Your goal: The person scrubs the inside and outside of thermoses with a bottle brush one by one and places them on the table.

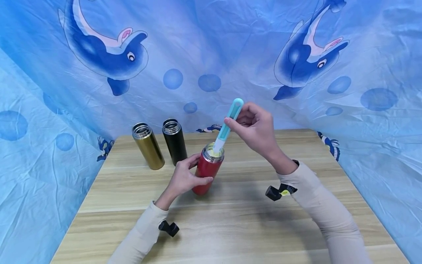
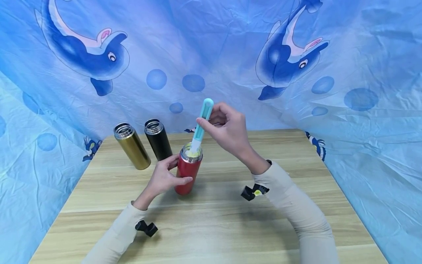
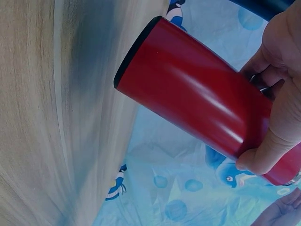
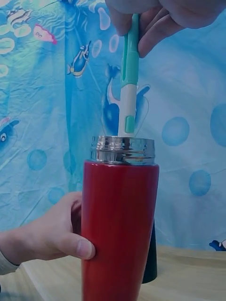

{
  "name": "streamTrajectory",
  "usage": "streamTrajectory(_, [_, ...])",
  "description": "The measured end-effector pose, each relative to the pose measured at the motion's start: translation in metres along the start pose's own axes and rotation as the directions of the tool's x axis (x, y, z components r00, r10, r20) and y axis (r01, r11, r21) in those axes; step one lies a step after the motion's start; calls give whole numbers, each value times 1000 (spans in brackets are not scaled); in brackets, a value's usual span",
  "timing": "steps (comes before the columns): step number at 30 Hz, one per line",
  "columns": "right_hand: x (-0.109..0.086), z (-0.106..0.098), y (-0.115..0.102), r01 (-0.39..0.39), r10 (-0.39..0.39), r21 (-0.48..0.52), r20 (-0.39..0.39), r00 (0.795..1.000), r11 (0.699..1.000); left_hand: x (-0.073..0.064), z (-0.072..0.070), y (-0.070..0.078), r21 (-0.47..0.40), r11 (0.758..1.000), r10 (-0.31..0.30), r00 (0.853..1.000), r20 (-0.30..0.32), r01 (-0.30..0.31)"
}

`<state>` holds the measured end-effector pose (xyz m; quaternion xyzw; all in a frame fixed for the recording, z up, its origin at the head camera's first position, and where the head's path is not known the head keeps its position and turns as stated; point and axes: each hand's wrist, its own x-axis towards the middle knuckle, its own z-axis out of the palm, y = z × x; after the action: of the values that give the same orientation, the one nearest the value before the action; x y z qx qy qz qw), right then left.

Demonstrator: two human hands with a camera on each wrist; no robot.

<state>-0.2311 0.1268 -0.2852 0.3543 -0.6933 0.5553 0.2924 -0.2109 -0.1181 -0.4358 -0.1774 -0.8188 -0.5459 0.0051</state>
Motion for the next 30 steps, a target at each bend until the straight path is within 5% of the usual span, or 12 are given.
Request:
streamTrajectory(10, [6,-4,-8,-4,2,-59,-36,999,998,1,0,1,-2,1000,9,1000,1,-9])
streamTrajectory(19, [6,-7,-11,-23,21,-19,-68,997,1000,-2,-4,0,-4,1000,-20,1000,0,20])
streamTrajectory(30, [7,-9,-15,-30,31,15,-116,993,999,-5,-8,-3,-11,1000,14,1000,2,-14])
